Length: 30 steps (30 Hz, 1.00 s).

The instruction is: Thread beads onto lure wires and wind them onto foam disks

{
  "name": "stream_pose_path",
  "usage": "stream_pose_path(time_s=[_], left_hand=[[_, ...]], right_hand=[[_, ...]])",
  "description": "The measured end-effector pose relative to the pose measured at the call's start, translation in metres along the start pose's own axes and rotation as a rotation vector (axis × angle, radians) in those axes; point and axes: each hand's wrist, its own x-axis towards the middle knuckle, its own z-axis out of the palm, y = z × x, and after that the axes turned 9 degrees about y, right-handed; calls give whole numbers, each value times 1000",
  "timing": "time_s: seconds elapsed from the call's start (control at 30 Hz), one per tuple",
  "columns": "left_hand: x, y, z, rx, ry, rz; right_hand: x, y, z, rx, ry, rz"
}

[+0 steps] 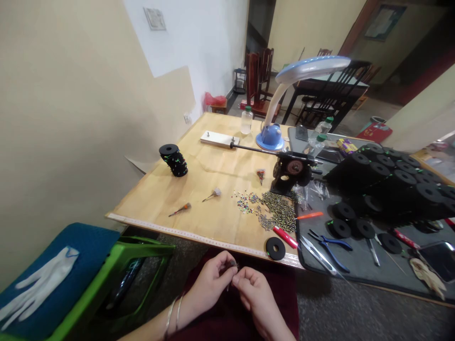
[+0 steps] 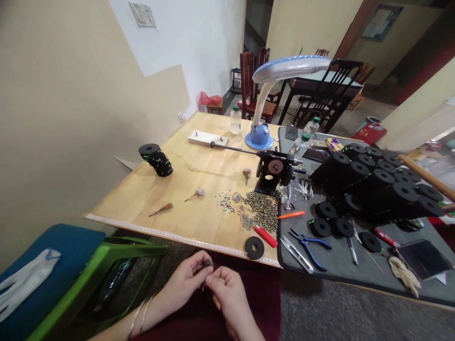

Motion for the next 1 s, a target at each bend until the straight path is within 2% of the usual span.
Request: stream_pose_path(time_s=[0.33, 0.63, 1.0], left_hand=[[-3, 1, -3, 144, 39, 130], [-5, 4, -1, 211, 9, 141], [-5, 10, 4, 102, -82, -44]], right_hand=[[1, -5, -3, -68, 75, -90], [3, 0, -5, -27, 84, -130], [8, 4, -9, 131, 144, -117]])
